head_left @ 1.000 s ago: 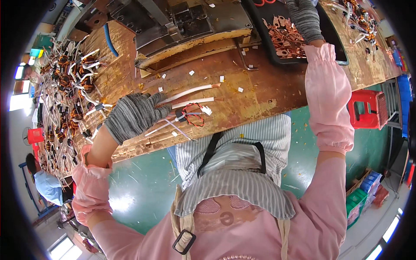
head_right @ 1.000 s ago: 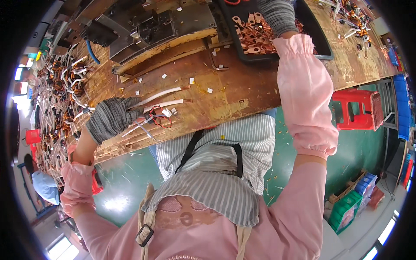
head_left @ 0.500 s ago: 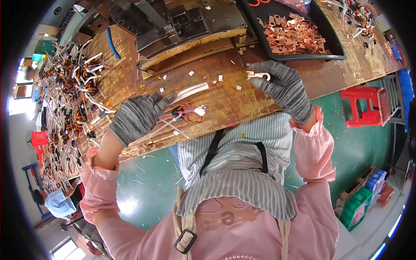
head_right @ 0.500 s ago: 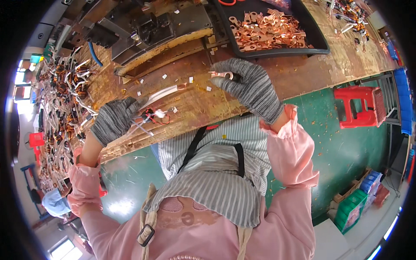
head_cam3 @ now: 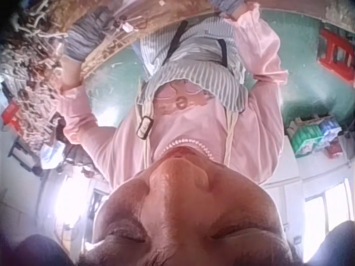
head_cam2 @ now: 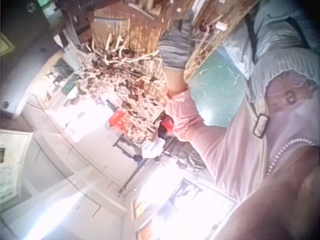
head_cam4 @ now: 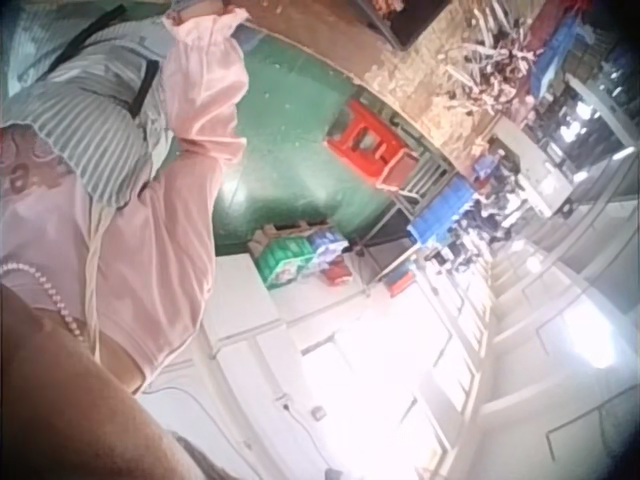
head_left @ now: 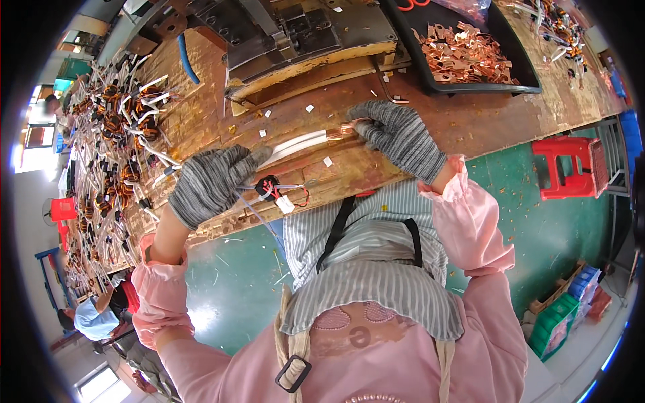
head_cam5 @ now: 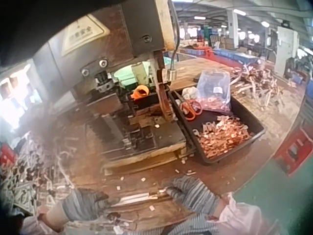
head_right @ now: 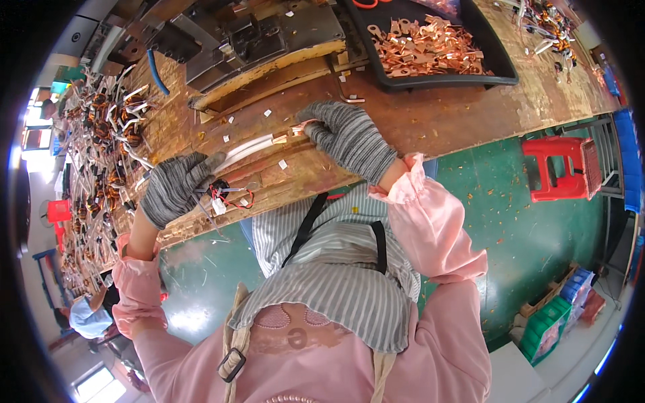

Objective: The person assembles electrical components by inserting copper terminals into a press machine and attaching them to white insulated wires. They repeatedly pick up wires and terminals, operate the press, and place the finished assemblies onto a wooden table.

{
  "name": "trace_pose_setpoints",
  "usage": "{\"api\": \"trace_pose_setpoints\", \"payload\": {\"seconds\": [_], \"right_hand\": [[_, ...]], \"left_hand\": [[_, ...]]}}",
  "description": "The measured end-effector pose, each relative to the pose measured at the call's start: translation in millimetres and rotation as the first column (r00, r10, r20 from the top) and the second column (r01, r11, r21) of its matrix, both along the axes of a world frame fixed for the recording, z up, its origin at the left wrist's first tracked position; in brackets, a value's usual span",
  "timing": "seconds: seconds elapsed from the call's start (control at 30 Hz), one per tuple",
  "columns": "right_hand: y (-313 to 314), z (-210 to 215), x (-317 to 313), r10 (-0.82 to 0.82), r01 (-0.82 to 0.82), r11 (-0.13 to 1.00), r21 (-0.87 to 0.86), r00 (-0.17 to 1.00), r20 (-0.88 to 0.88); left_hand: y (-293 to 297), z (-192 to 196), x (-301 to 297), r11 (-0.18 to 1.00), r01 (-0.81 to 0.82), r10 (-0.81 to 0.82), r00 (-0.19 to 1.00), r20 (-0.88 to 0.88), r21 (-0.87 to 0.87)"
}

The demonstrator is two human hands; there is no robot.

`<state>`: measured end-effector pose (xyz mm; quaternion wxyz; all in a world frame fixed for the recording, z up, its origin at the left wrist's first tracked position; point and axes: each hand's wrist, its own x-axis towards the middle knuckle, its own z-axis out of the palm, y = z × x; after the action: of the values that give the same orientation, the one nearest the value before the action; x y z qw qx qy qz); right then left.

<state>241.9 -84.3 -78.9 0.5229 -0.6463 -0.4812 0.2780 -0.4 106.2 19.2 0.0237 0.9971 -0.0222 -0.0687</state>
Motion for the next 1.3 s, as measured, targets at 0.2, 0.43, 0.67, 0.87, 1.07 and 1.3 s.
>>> {"api": "trace_pose_setpoints", "payload": {"seconds": [0.2, 0.43, 0.67, 0.87, 1.07, 1.3], "right_hand": [[1, 7, -4, 0.018, -0.017, 1.000, 0.012, 0.997, -0.080], [3, 9, -7, 0.039, -0.032, 0.996, 0.084, 0.996, -0.086], [8, 2, -7, 0.033, -0.047, 0.984, 0.174, 0.996, 0.080], [4, 10, -8, 0.088, -0.083, 0.994, 0.073, 0.994, -0.063], [1, 11, -6, 0.123, -0.117, 0.992, 0.041, 0.974, -0.190], [0, 13, -6, 0.159, -0.146, 0.978, 0.148, 0.984, -0.081]], "left_hand": [[-2, 6, 3, 1.000, -0.008, 0.008, 1.000, -0.017, 0.015], [2, 5, 2, 1.000, -0.005, 0.005, 1.000, -0.004, 0.006], [5, 5, 5, 0.999, -0.024, 0.023, 1.000, -0.017, -0.028], [11, 4, 10, 0.999, 0.001, -0.001, 1.000, -0.004, -0.037], [9, 10, 14, 0.999, -0.017, 0.015, 0.999, -0.043, -0.051], [19, 2, 14, 0.998, 0.036, -0.034, 0.999, 0.033, -0.052]]}}
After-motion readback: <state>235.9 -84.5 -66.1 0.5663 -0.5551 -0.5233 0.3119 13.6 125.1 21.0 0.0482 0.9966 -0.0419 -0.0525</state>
